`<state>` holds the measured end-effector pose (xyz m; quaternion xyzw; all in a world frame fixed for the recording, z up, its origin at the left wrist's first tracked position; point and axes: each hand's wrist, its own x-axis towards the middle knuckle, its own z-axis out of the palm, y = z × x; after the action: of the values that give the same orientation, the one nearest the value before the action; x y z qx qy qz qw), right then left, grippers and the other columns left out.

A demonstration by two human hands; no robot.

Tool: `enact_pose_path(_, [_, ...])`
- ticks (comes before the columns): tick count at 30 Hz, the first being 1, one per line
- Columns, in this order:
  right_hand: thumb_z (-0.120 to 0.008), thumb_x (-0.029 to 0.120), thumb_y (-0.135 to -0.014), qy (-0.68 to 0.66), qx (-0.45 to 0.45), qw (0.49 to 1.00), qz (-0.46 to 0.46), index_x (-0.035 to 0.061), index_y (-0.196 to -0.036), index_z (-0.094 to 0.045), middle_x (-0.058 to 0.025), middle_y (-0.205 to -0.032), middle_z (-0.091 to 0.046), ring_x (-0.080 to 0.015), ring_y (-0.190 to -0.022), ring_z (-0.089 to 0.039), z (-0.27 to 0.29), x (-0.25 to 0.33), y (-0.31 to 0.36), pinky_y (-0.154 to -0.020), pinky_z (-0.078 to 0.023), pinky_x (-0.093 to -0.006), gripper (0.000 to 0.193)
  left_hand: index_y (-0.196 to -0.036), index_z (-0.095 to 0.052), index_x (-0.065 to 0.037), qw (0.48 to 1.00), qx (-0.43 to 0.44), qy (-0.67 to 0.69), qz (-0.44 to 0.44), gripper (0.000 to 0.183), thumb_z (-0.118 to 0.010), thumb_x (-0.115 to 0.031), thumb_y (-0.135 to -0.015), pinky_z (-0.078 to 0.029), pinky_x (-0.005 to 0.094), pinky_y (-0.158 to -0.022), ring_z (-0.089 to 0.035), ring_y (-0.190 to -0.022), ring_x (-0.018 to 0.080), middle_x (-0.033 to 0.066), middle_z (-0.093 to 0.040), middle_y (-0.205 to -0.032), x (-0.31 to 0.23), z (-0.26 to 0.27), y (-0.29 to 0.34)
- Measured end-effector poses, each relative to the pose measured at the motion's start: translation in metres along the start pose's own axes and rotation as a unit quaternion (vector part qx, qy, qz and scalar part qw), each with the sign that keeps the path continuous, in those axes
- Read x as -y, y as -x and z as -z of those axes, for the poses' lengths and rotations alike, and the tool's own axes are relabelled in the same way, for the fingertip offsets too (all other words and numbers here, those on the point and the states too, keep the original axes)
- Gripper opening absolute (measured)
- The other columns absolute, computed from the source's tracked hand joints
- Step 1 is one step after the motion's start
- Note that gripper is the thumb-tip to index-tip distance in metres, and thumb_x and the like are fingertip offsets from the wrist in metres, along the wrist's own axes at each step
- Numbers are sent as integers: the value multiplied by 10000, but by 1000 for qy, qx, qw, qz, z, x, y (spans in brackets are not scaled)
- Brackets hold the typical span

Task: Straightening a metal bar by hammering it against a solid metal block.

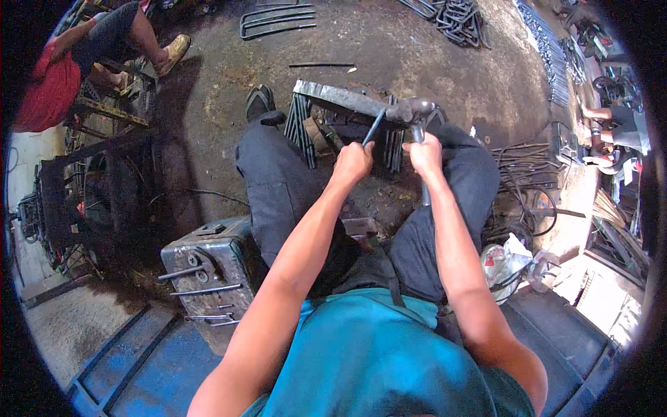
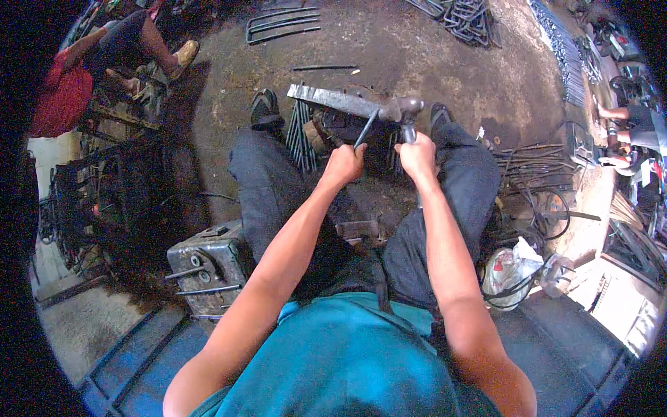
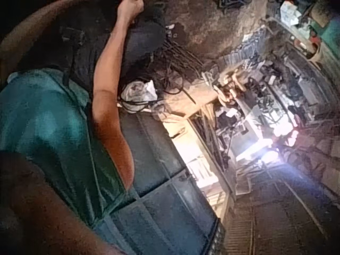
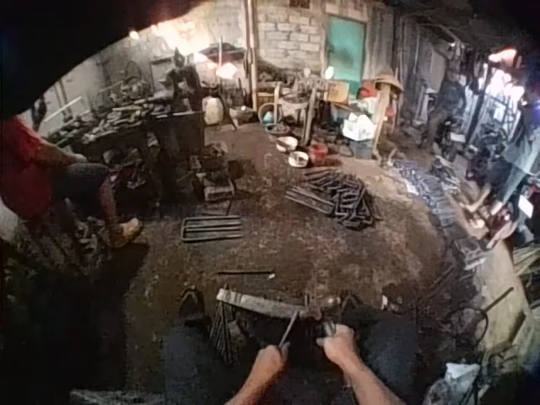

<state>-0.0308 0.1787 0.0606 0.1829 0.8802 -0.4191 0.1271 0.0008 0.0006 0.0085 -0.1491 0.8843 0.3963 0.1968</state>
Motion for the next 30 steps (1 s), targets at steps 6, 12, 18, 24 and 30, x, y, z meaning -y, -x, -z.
enact_pose_path(6, [-745, 71, -662, 36, 5, 998, 42, -14, -831, -630, -178, -760, -664, -283, -764, -661, -1, -5, -5, -726, -483, -398, 222, -888, -680, 89, 1000, -17, -3, 22, 515, -505, -395, -920, -485, 523, -866, -613, -942, 497, 364, -620, -917, -11, 1, 6])
enact_pose_path(12, [-741, 39, -659, -99, -32, 987, 126, 29, -681, -600, -31, -628, -596, -144, -582, -545, 43, 69, -8, -580, -439, -345, 143, -1003, -611, 90, 999, 8, -43, 1, 398, -473, -275, -926, -494, 522, -870, -622, -964, 476, 342, -628, -994, -9, -3, 4])
enact_pose_path(18, [-686, -44, -711, -309, -9, 907, 286, 49, -794, -529, 4, -617, -526, -94, -427, -450, 80, 153, 23, -407, -334, -249, 201, -980, -576, 77, 999, -35, -39, 1, 340, -481, -246, -934, -479, 561, -839, -608, -929, 506, 351, -624, -933, -16, 6, 12])
enact_pose_path(24, [-653, 75, -678, -32, -59, 982, 174, 34, -907, -685, -205, -740, -641, -361, -730, -627, 8, 22, -21, -740, -495, -413, 235, -979, -596, 69, 999, -15, -40, 4, 340, -493, -251, -927, -478, 560, -837, -609, -934, 499, 342, -626, -946, -23, 5, 12])
enact_pose_path(30, [-615, 67, -650, -13, -63, 997, -44, -7, -738, -616, -190, -686, -642, -315, -676, -643, -1, -16, -9, -661, -478, -419, 116, -1001, -597, 65, 998, -15, -54, 12, 354, -482, -264, -935, -483, 544, -851, -615, -951, 485, 331, -634, -960, -17, 5, 12])
